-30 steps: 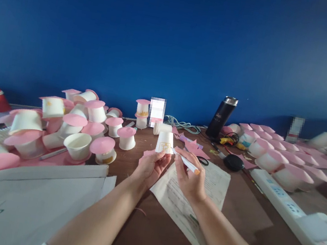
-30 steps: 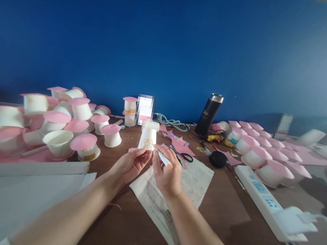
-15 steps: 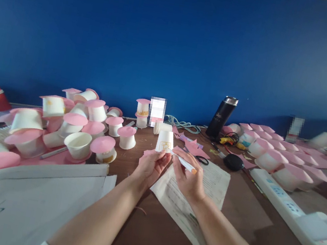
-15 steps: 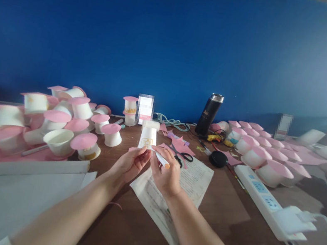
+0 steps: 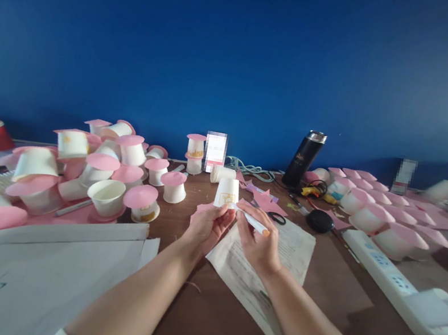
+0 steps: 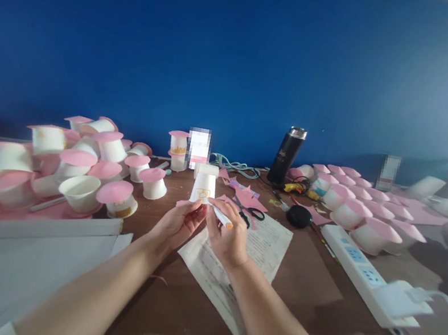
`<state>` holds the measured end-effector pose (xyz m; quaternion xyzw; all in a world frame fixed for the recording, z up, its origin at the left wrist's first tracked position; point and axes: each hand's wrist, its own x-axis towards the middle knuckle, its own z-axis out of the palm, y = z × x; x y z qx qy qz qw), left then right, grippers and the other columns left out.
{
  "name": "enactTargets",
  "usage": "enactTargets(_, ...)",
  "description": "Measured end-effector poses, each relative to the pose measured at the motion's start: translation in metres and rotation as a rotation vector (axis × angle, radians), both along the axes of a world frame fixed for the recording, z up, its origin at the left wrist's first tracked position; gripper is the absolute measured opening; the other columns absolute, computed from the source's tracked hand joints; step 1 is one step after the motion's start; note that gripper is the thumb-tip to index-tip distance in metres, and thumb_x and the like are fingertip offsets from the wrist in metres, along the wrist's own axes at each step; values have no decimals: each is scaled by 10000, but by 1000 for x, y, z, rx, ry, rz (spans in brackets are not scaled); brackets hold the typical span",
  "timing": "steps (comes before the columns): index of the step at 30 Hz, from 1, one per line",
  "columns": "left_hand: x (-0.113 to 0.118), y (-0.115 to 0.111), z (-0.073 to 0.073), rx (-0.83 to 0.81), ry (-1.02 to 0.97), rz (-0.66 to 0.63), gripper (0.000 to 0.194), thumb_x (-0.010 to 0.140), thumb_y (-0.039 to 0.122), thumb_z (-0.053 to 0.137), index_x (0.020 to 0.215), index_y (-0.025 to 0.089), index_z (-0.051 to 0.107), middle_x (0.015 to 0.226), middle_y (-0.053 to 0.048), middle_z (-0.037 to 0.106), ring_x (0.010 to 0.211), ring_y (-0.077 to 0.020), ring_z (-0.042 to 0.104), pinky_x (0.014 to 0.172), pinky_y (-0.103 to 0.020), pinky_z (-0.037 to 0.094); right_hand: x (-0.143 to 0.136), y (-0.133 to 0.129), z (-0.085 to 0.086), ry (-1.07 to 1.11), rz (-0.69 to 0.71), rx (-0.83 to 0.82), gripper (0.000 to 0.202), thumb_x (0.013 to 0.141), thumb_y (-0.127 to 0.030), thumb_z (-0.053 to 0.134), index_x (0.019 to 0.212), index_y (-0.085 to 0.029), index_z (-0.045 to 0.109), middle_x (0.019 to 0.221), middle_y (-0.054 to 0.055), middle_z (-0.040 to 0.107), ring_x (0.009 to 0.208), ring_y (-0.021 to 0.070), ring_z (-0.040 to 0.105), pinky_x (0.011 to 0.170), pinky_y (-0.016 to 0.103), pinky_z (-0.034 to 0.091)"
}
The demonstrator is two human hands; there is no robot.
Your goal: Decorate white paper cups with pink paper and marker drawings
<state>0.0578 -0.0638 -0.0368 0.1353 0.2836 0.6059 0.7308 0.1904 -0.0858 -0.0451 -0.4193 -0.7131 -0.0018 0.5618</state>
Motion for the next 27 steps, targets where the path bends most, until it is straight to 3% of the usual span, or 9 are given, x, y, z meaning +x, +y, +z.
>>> enactTargets(27, 0, -1, 4, -21, 28, 9, 132, 769, -28, 707, 692, 67, 657, 700, -85, 698, 652, -113, 680, 722, -220, 598, 0, 0, 1, -20, -25, 25, 161, 963, -233, 569, 1060, -235, 698, 1006, 62, 768, 972, 223, 724, 922, 392, 581)
